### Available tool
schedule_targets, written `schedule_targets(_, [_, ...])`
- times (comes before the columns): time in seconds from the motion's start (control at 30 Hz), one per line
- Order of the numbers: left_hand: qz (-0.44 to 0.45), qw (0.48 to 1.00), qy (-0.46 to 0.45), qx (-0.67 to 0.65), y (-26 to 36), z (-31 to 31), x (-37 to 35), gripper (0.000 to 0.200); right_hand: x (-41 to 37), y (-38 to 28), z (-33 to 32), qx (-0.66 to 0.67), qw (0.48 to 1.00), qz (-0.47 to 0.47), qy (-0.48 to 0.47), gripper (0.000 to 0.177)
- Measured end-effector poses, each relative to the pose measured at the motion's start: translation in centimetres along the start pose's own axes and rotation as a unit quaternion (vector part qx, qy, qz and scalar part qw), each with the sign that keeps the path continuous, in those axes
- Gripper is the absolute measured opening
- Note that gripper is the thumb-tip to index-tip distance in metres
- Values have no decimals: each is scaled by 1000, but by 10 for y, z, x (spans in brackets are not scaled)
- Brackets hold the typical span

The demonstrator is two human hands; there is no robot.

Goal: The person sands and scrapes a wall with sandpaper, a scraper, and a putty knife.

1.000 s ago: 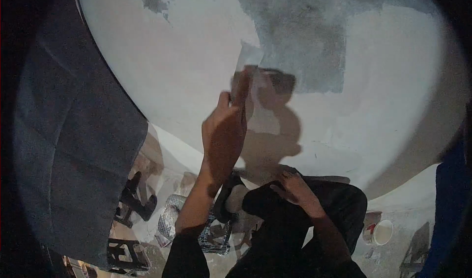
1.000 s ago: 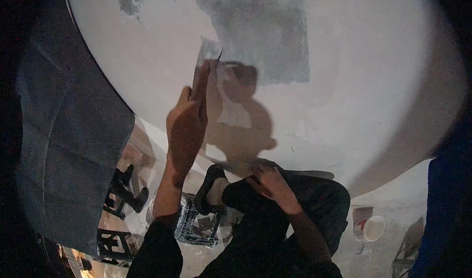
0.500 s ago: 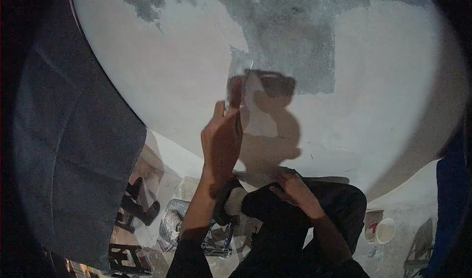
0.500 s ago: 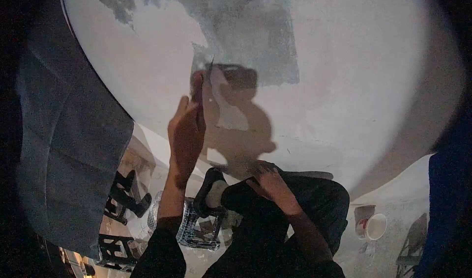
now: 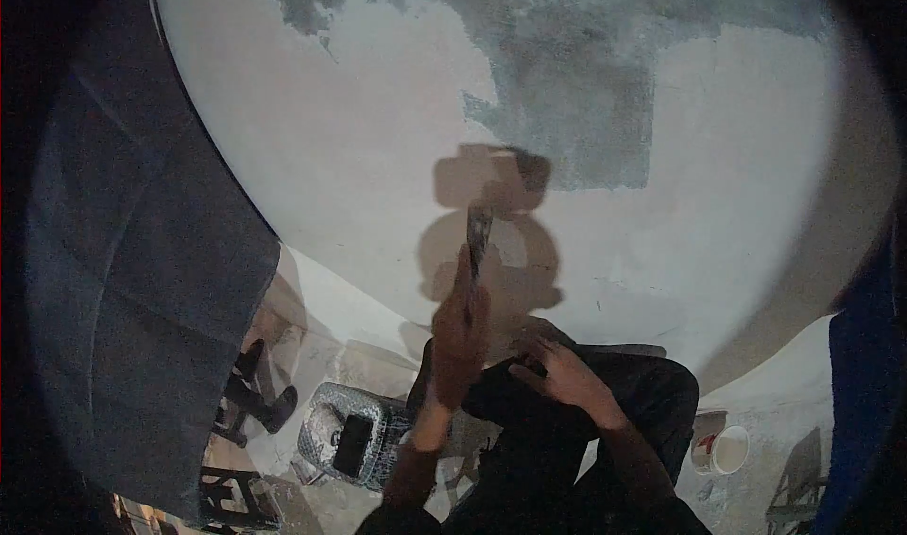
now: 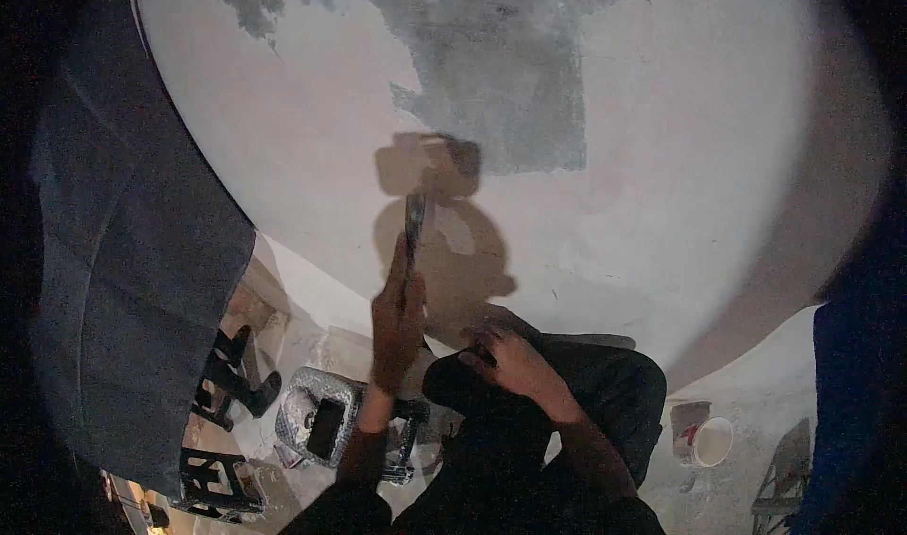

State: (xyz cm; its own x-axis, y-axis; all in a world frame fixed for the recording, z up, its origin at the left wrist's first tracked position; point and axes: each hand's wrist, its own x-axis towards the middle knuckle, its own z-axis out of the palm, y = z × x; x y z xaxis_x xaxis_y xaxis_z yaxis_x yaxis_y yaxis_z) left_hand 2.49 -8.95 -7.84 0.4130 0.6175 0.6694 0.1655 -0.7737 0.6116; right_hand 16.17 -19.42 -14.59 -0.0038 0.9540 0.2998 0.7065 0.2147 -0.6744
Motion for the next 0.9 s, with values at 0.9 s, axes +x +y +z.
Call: schedule_targets(0.9, [-142, 828, -96, -534, 29, 106, -88, 26, 62, -132, -131, 472, 743, -318, 352, 45])
